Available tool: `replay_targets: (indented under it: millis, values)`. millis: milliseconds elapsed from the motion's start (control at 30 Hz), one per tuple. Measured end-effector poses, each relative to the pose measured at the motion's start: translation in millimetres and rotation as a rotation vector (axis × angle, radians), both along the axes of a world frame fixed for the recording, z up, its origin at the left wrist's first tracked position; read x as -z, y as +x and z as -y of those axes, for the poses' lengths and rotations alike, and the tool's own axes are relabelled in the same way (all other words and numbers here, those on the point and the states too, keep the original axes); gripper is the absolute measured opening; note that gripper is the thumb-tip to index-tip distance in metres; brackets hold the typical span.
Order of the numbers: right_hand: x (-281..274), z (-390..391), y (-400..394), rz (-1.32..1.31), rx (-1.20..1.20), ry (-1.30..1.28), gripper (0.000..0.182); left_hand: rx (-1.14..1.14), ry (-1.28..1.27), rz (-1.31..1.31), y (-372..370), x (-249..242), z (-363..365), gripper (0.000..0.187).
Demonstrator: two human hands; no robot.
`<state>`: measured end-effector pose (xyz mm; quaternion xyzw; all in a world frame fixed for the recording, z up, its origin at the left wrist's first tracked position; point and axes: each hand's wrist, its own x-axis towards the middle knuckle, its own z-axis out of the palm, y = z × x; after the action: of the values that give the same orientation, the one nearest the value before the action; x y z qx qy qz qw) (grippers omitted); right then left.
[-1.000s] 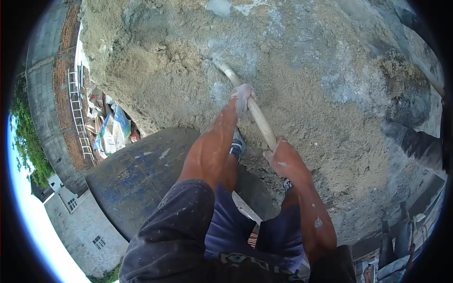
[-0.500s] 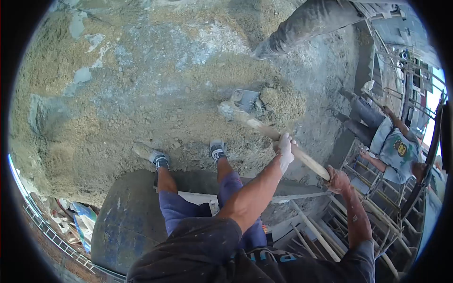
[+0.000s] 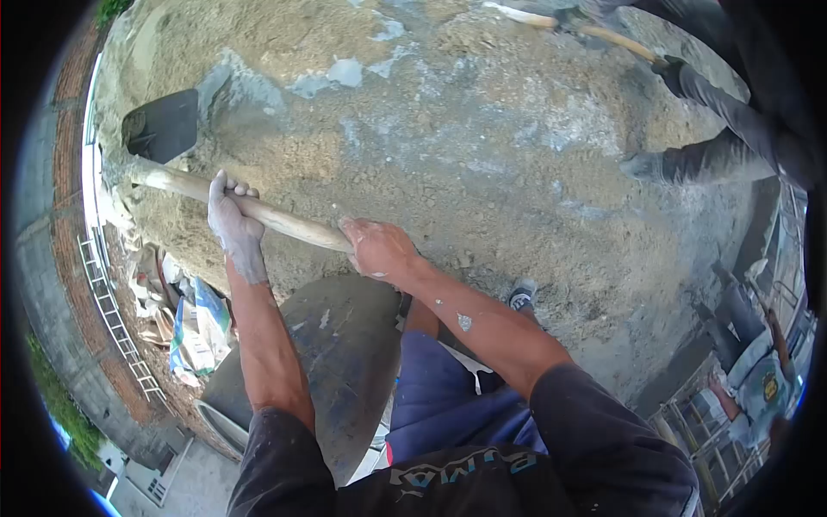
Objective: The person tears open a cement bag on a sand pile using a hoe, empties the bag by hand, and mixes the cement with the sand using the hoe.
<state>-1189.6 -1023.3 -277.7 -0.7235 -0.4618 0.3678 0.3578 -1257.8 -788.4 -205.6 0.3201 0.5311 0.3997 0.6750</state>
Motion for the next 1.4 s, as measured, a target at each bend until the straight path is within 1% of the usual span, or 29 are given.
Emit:
replay_targets:
  millis: [33, 67, 100, 133, 167, 200, 233, 267, 300, 333, 400, 500, 600, 667, 700, 800, 900, 967, 1033, 1100, 1133, 1167, 1200, 1233, 1267, 1300, 1333, 1367, 1400]
  values:
    - [-8, -47, -9, 0.005, -0.007, 0.048, 0.026, -0.052, 0.139, -0.062, -6, -17, -29, 0.018]
    - [-22, -90, -13, 0.003, -0.032, 0.035, 0.025, -0.088, 0.231, -0.131, -12, -21, -58, 0.018]
    - [-26, -122, -17, 0.017, -0.042, 0.000, 0.023, -0.141, 0.319, -0.251, -10, -22, -70, 0.015]
    - [-16, -148, -22, 0.009, -0.074, -0.028, 0.025, -0.198, 0.309, -0.303, -13, -11, -91, 0.018]
    - [-4, -168, -26, 0.007, -0.098, -0.069, 0.026, -0.149, 0.309, -0.345, -22, 10, -115, 0.018]
    - [10, -179, -30, 0.008, -0.116, -0.115, 0.028, -0.201, 0.315, -0.428, -20, 29, -125, 0.017]
    - [29, -177, -35, 0.002, -0.128, -0.166, 0.032, -0.175, 0.278, -0.437, -23, 60, -131, 0.015]
    - [51, -170, -35, -0.005, -0.137, -0.220, 0.036, -0.157, 0.230, -0.513, -21, 91, -124, 0.017]
    - [69, -161, -34, -0.012, -0.143, -0.275, 0.040, -0.138, 0.130, -0.585, -22, 127, -119, 0.018]
    - [78, -150, -33, -0.016, -0.167, -0.333, 0.041, -0.117, 0.027, -0.658, -24, 157, -111, 0.018]
    - [90, -128, -30, -0.020, -0.210, -0.440, 0.042, 0.007, -0.043, -0.635, -31, 184, -86, 0.017]
    - [102, -92, -39, -0.089, -0.139, -0.490, 0.029, 0.155, -0.155, -0.731, -23, 193, -52, 0.014]
    - [111, -44, -31, -0.117, -0.110, -0.557, 0.028, 0.243, -0.270, -0.745, -7, 238, -11, 0.011]
    - [112, -8, -12, -0.143, -0.086, -0.641, 0.029, 0.355, -0.301, -0.750, 2, 273, 28, 0.010]
    - [112, 12, -4, -0.158, -0.079, -0.683, 0.030, 0.408, -0.319, -0.756, 8, 281, 48, 0.009]
    - [112, 84, 17, -0.148, -0.076, -0.686, 0.031, 0.443, -0.557, -0.728, 36, 271, 124, 0.010]
    - [79, 148, 73, -0.196, -0.090, -0.774, 0.031, 0.517, -0.630, -0.755, 65, 295, 200, 0.013]
    - [78, 202, 106, -0.120, -0.133, -0.736, 0.030, 0.465, -0.684, -0.623, 90, 297, 256, 0.011]
    - [55, 253, 144, -0.124, -0.114, -0.783, 0.032, 0.380, -0.742, -0.463, 117, 293, 313, 0.008]
    - [28, 317, 169, -0.082, -0.131, -0.734, 0.037, 0.360, -0.851, -0.269, 143, 271, 361, 0.015]
    - [2, 350, 177, -0.060, -0.106, -0.798, 0.042, 0.283, -0.942, -0.237, 153, 273, 386, 0.018]
    - [-26, 382, 182, -0.079, -0.043, -0.917, 0.043, 0.200, -1.035, -0.199, 165, 274, 414, 0.020]
    - [-54, 414, 183, -0.032, 0.015, -1.074, 0.045, 0.163, -1.181, -0.155, 182, 253, 449, 0.021]
    - [-80, 456, 180, -0.011, 0.068, -1.106, 0.045, 0.251, -1.173, -0.067, 187, 250, 509, 0.020]
    - [-108, 492, 172, 0.000, 0.140, -1.160, 0.047, 0.331, -1.226, 0.298, 183, 228, 561, 0.018]
    - [-124, 543, 157, 0.113, 0.129, -1.154, 0.047, 0.288, -1.273, 0.017, 192, 211, 614, 0.015]
    - [-144, 581, 145, 0.177, 0.096, -1.207, 0.045, 0.377, -1.363, 0.072, 194, 177, 639, 0.015]
    - [-163, 619, 135, 0.163, 0.162, -1.211, 0.039, 0.420, -1.433, 0.101, 190, 165, 677, 0.015]
    - [-199, 581, 147, 0.058, 0.150, -1.433, 0.045, 0.412, -1.453, 0.016, 191, 133, 685, 0.016]
